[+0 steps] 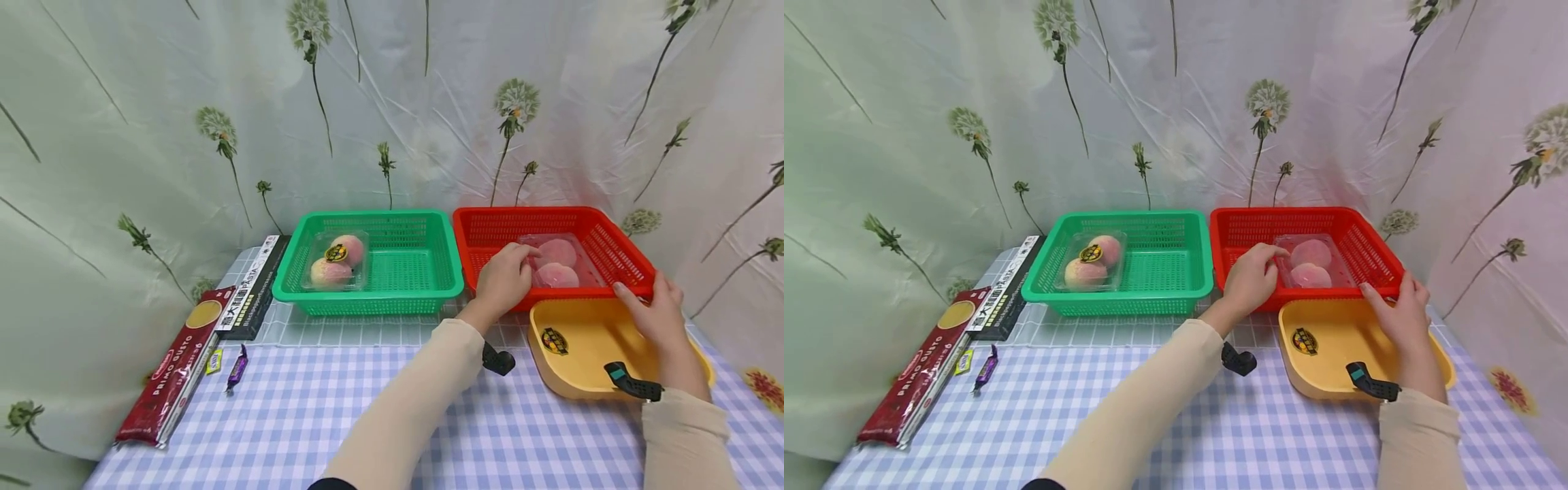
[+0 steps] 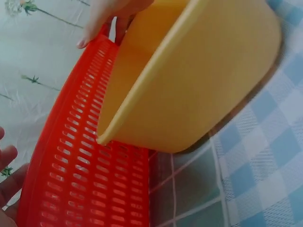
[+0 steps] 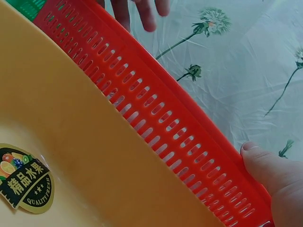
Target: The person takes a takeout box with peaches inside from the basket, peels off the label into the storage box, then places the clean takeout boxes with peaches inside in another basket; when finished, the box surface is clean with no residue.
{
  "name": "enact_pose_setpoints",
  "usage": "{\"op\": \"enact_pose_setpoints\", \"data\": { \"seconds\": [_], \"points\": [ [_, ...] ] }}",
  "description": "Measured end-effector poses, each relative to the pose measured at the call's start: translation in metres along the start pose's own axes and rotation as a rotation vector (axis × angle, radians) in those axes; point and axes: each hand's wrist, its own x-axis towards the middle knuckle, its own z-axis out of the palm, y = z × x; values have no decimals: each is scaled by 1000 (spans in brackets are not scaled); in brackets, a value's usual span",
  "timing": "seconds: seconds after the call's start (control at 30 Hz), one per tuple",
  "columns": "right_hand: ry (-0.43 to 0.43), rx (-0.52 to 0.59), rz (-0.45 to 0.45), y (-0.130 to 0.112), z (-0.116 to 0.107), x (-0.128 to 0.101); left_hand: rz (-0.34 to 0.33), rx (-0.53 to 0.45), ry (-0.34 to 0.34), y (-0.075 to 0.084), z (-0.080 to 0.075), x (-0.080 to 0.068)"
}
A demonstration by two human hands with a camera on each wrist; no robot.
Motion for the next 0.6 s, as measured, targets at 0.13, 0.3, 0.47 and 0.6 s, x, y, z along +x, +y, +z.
{"op": "enact_pose_setpoints", "data": {
  "seconds": [0.13, 0.3, 0.47, 0.6],
  "points": [
    [-1, 2, 11, 0, 0, -1, 29, -65, 4, -3, -3, -10],
    [-2, -7, 16, 1, 0, -1, 18, -154, -66, -7, -14, -30],
    [-3, -17, 13, 1, -1, -1, 56, -292, -209, -17, -31, -54],
    [2, -20, 1, 0, 0, 0, 136, -342, -237, -29, -50, -71]
  ]
}}
